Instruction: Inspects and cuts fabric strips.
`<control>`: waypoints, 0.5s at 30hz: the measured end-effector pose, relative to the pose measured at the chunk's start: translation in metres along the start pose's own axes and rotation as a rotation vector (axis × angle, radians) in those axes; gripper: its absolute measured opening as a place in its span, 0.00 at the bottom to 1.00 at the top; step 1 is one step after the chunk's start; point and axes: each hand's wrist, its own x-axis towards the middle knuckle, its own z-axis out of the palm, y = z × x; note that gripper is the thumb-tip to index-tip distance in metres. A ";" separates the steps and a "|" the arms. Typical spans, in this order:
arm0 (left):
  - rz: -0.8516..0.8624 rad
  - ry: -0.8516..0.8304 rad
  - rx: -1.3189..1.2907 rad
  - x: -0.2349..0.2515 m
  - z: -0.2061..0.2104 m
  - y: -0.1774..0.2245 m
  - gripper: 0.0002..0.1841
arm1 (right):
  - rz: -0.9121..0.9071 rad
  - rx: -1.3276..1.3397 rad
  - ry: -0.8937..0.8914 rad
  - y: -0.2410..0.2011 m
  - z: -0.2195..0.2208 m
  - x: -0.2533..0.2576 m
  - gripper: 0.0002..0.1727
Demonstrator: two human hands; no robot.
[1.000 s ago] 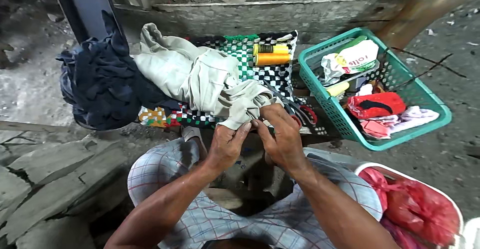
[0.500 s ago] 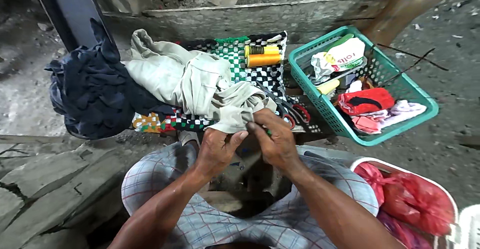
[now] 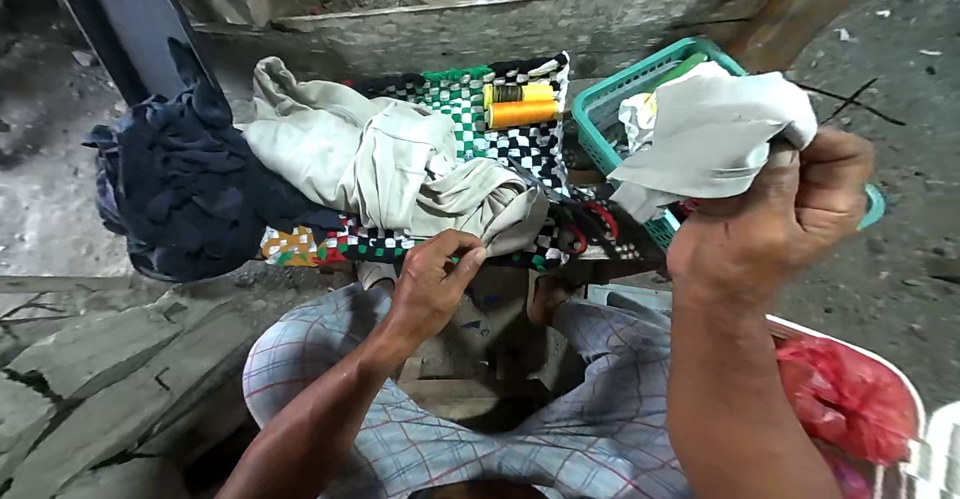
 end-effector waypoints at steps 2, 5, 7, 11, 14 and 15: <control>0.006 -0.051 -0.029 -0.001 0.004 0.001 0.08 | 0.011 -0.072 -0.049 -0.002 0.006 -0.006 0.09; 0.050 -0.170 -0.089 -0.004 0.014 0.003 0.13 | 0.055 -0.290 -0.259 -0.014 0.030 -0.030 0.10; 0.098 -0.198 -0.117 -0.004 0.020 0.007 0.21 | 0.067 -0.341 -0.438 -0.015 0.050 -0.053 0.09; 0.062 -0.104 -0.149 -0.004 0.020 0.008 0.28 | 0.080 -0.323 -0.583 -0.008 0.072 -0.082 0.07; -0.015 -0.040 -0.199 -0.003 0.016 0.006 0.28 | 0.214 -0.225 -0.571 -0.004 0.074 -0.085 0.06; -0.047 -0.021 -0.242 -0.003 0.016 0.006 0.29 | 0.264 -0.189 -0.570 -0.003 0.074 -0.085 0.06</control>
